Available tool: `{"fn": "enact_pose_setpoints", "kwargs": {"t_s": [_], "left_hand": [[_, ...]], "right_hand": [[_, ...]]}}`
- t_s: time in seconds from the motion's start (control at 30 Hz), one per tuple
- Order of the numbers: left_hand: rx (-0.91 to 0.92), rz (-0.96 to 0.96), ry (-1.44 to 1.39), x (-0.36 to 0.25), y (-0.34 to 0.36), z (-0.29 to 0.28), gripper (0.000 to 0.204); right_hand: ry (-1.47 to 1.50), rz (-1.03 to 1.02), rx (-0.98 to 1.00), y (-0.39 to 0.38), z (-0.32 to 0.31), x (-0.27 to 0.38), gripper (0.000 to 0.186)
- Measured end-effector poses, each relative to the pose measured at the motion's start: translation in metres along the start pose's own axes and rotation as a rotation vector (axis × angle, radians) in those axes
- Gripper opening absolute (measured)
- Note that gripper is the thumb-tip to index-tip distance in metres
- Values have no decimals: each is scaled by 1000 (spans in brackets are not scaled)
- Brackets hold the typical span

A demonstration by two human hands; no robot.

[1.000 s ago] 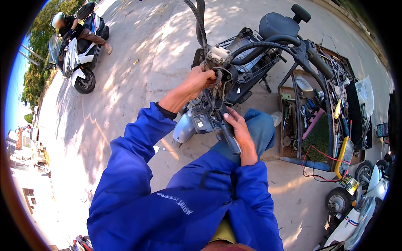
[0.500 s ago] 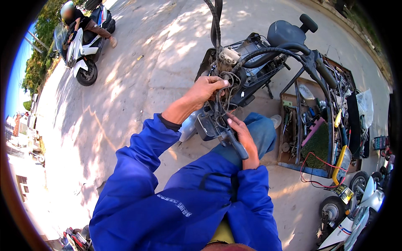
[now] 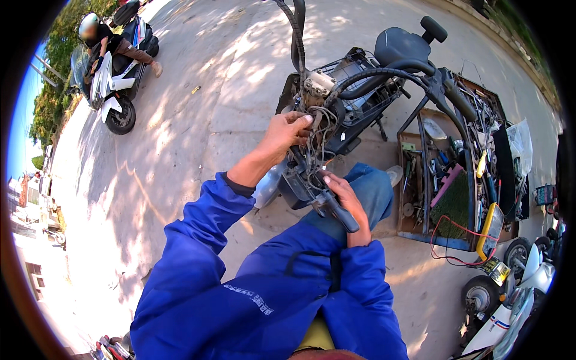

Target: The person repairs the handlebar assembly of a scooter. They connect electrical wires, secure the handlebar grip, and use pliers and a screwdriver to tighten components and adjust the wiring harness.

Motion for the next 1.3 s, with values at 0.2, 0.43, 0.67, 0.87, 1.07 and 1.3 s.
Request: {"fn": "enact_pose_setpoints", "kwargs": {"t_s": [0.2,0.43,0.67,0.87,1.07,1.3], "left_hand": [[101,-124,-313,1,14,19,21],[-35,-89,-410,-2,20,33,20],[-58,-79,-264,-1,26,32,21],[-94,37,-41,-12,18,33,18],[-47,13,-135,-3,30,23,14],[101,-38,-201,-7,29,18,20]], "right_hand": [[57,-53,-46,3,-2,-4,54],[287,-58,-67,11,-10,-27,52],[297,-71,-89,13,-9,-28,48],[286,-53,-68,14,-10,-25,48],[137,-18,-89,15,-7,-14,52],[119,-35,-110,20,-10,-10,62]]}}
Point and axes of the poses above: each hand's wrist, its own y-axis towards the middle knuckle, its own z-axis out of the palm, x = y × z, the point moved 5 cm from there along y, towards the middle knuckle, and after that the axes turned 8 degrees about -z, right-handed, at the moved point
